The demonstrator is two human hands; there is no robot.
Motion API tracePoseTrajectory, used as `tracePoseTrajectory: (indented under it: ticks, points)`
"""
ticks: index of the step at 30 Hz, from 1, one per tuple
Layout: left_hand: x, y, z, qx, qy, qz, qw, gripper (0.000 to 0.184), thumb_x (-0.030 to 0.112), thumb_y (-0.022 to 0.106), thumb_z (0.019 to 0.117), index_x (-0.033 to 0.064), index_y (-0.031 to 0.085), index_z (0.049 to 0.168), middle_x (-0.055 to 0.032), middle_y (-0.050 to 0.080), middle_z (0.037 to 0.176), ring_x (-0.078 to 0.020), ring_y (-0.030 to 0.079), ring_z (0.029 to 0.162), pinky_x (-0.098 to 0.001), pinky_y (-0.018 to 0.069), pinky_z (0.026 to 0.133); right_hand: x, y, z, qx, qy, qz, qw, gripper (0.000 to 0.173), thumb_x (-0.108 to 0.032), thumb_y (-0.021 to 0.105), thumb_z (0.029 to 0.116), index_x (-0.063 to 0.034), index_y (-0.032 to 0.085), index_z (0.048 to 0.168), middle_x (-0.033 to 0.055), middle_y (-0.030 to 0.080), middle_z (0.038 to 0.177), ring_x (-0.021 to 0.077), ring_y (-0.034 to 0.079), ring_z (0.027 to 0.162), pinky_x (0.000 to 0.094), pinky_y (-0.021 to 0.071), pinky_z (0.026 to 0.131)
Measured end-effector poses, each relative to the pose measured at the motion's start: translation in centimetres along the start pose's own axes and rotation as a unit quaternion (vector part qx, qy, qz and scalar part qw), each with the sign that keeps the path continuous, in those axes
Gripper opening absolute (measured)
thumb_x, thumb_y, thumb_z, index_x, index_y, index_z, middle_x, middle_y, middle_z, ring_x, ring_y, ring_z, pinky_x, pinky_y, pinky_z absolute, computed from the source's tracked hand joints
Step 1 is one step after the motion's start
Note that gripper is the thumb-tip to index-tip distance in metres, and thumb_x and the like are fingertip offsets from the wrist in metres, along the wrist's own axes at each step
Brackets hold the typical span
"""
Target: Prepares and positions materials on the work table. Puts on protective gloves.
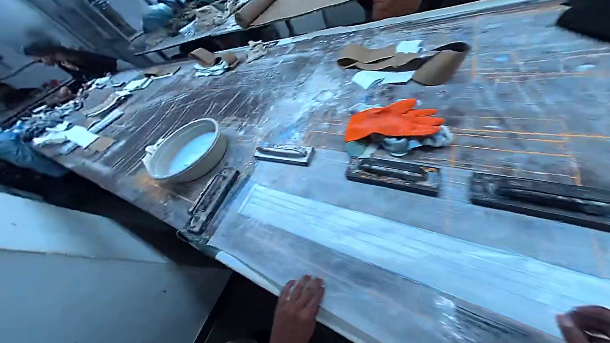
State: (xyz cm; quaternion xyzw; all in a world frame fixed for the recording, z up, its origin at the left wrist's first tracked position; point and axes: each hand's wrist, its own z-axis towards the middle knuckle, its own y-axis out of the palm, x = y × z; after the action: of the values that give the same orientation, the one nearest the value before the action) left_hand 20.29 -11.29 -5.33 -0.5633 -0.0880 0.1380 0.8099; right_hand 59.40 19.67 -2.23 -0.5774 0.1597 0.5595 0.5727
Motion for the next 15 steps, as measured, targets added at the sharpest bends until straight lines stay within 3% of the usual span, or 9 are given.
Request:
tracePoseTrajectory:
  ticks: [2, 4, 7, 10, 13, 15]
  points:
    - [-0.9, 0.5, -0.9, 0.005, 0.022, -0.019, 1.0, 0.028, 0.011, 0.06, 0.0953, 0.0222, 0.079, 0.112, 0.0051, 0.073, 0.127, -0.0201, 0.066, 0.124, -0.052, 0.0503, 0.104, -3.7, 7.8, 1.1, -0.095, -0.023, -0.028, 0.995, 0.036, -0.022, 0.062, 0.101, 0.0098, 0.059, 0.118, 0.0215, 0.069, 0.106, 0.0247, 0.068, 0.097, 0.0411, 0.0576, 0.085]
    - [-1.8, 1.0, -1.6, -0.007, 0.04, -0.061, 0.997, 0.029, 0.008, 0.061, 0.0954, 0.0221, 0.078, 0.114, 0.0058, 0.072, 0.129, -0.0184, 0.063, 0.128, -0.0501, 0.0483, 0.108, -6.8, 15.2, 2.0, -0.166, -0.064, -0.056, 0.982, 0.038, -0.027, 0.062, 0.1012, 0.0037, 0.064, 0.124, 0.0231, 0.068, 0.121, 0.0336, 0.065, 0.117, 0.0505, 0.052, 0.101]
    - [-2.9, 1.7, -2.1, -0.029, 0.044, -0.138, 0.989, 0.03, 0.008, 0.061, 0.0967, 0.0219, 0.077, 0.117, 0.0071, 0.069, 0.135, -0.0163, 0.059, 0.133, -0.049, 0.0434, 0.113, -9.3, 25.1, 3.8, -0.199, -0.14, -0.084, 0.966, 0.045, -0.04, 0.06, 0.1006, -0.0092, 0.066, 0.133, 0.0151, 0.062, 0.14, 0.0316, 0.053, 0.137, 0.0522, 0.0411, 0.115]
    - [-5.3, 0.3, -2.0, -0.047, 0.01, -0.246, 0.968, 0.022, 0.018, 0.059, 0.1018, 0.0201, 0.078, 0.113, 0.0056, 0.072, 0.128, -0.0134, 0.062, 0.128, -0.0469, 0.039, 0.116, -11.3, 31.9, 4.2, -0.209, -0.172, -0.142, 0.952, 0.057, -0.061, 0.05, 0.0993, -0.0275, 0.059, 0.144, 0.0056, 0.049, 0.156, 0.0314, 0.039, 0.149, 0.0641, 0.0266, 0.12]
    - [-13.0, -1.1, 0.4, 0.035, -0.128, -0.263, 0.956, 0.024, 0.023, 0.062, 0.0995, 0.0131, 0.08, 0.11, -0.0017, 0.077, 0.115, -0.0157, 0.071, 0.114, -0.0436, 0.0494, 0.108, -12.8, 36.2, 4.2, -0.247, -0.172, -0.206, 0.931, 0.065, -0.071, 0.042, 0.097, -0.0364, 0.052, 0.15, 0.0027, 0.041, 0.162, 0.0332, 0.032, 0.152, 0.0741, 0.0151, 0.118]
    - [-21.1, -2.3, 3.0, 0.072, -0.225, -0.213, 0.948, 0.031, 0.029, 0.061, 0.0993, 0.0079, 0.078, 0.114, -0.0077, 0.076, 0.116, -0.023, 0.071, 0.112, -0.0458, 0.0558, 0.101, -13.4, 37.8, 3.1, -0.282, -0.173, -0.244, 0.911, 0.063, -0.072, 0.039, 0.0973, -0.0426, 0.048, 0.152, -0.0017, 0.037, 0.165, 0.0302, 0.029, 0.154, 0.0721, 0.0132, 0.12]
